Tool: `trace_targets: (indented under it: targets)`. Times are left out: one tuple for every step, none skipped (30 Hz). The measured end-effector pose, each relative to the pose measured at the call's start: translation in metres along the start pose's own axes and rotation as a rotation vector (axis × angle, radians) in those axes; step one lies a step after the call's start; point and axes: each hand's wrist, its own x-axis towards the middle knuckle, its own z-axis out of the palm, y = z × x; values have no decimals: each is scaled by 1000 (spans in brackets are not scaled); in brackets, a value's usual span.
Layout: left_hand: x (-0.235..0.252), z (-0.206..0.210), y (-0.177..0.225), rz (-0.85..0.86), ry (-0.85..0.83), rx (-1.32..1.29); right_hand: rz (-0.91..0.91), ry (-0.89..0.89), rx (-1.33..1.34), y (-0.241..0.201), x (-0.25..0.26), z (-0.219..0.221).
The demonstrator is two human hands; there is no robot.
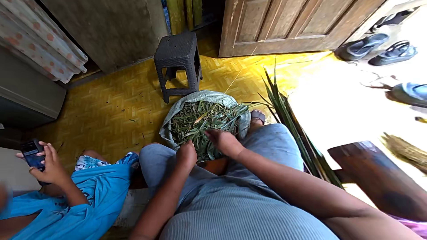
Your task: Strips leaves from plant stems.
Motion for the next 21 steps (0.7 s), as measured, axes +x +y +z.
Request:
trace_targets:
  targets:
    - [1,0,1,0,3,14,-27,-46,-9,-4,-5,7]
    - [1,0,3,1,9,36,-43,-77,-29,-7,-8,13]
    - [0,1,3,5,17,62,-48,-93,-59,-9,-10,16]
    - [0,2,4,8,23,87,-48,-94,-99,-10,-10,18]
    - [-1,3,4,10,26,109,-49,-87,-146,-12,-10,18]
    - [-1,3,4,10,31,127,-49,-78,-196,-13,-8,17]
    - [-3,4,4,10,39,144,-49,-66,-242,-13,-6,16]
    - [-4,4,5,9,41,155,-44,-63,-280,-12,-3,15]
    - [-5,4,5,7,40,162,-38,-63,-308,-12,-1,13]
    - [-6,3,6,4,37,168,-32,-53,-336,-10,2,13]
    - [-7,2,6,1,34,173,-29,-24,-362,-6,6,12]
    - [-8,2,6,3,36,175,-12,7,-371,-1,11,9]
    - [-9,2,4,9,45,171,10,52,-355,8,17,5]
    - [-10,3,2,15,56,163,43,100,-325,17,22,0]
    - [-11,3,1,17,64,151,79,152,-289,26,27,-6]
    - [-11,2,-1,17,70,138,116,191,-234,33,29,-13]
    - [-11,1,-2,18,71,118,148,223,-159,37,31,-18]
    - [-10,1,-4,22,68,85,181,227,-55,36,30,-22]
    - [-9,0,-4,33,65,40,202,213,85,33,29,-23]
    - [-8,1,-5,47,60,-8,223,168,267,27,27,-21]
    - [-6,1,-5,63,57,-53,251,99,498,21,24,-17]
